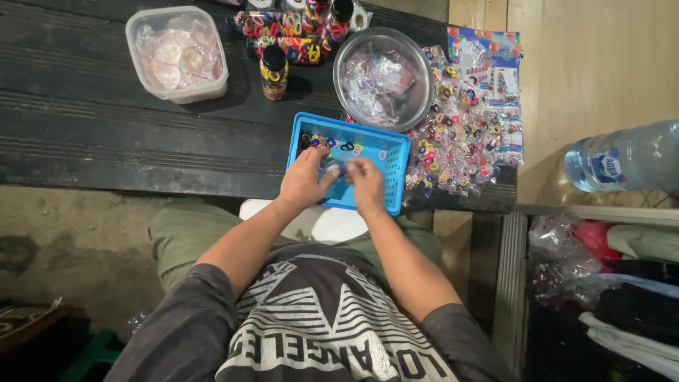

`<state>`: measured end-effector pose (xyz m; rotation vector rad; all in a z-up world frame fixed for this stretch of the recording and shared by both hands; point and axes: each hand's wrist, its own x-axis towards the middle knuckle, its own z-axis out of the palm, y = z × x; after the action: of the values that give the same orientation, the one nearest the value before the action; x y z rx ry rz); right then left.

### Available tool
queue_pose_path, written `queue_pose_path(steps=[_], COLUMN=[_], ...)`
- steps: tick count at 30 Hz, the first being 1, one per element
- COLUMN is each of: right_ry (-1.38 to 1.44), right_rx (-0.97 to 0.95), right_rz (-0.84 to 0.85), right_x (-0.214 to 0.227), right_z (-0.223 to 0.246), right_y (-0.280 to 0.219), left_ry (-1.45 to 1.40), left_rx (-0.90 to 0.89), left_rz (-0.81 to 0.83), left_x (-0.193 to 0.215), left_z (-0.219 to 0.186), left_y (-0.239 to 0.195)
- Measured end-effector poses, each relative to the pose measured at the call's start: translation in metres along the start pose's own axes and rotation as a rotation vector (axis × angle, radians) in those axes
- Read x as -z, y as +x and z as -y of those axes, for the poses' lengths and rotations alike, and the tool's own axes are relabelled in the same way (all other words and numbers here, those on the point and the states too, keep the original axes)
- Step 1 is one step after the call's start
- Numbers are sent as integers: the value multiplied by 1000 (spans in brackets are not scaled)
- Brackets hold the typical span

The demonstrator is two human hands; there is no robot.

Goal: The person sorts small colorful charms and accessories by hand, picking them from a blue plastic basket and placing some into a metal bowl while leaving others in the basket.

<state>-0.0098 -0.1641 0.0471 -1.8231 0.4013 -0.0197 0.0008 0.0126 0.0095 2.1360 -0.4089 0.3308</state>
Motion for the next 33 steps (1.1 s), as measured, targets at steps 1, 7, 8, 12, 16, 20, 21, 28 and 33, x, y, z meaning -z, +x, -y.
queue_pose_path(steps=[1,7,8,12,16,20,21,28,33], right_ry=[1,408,395,240,218,195,175,-135,-364], right_rx=[0,-51,-50,-111,-153,-113,-78,288,187], right_rz=[-2,-343,-467,-685,-689,-726,-735,-640,-590], right_x=[6,64,77,155,175,183,186,188,178], right_z=[15,62,67,-32,-29,0,3,7,12], right_y=[-1,40,45,132,152,161,166,175,165], left_ry=[0,25,24,24,42,40,40,53,52], left_rx=[-1,-14,-26,-56,-51,-74,-80,-83,-92], left_rz=[1,25,28,17,22,18,20,25,23], left_x=[0,7,8,6,8,9,9,7,9], left_z=[-1,-8,-9,-8,-11,-12,-14,-13,-15], left_y=[0,2,2,2,4,5,5,6,7])
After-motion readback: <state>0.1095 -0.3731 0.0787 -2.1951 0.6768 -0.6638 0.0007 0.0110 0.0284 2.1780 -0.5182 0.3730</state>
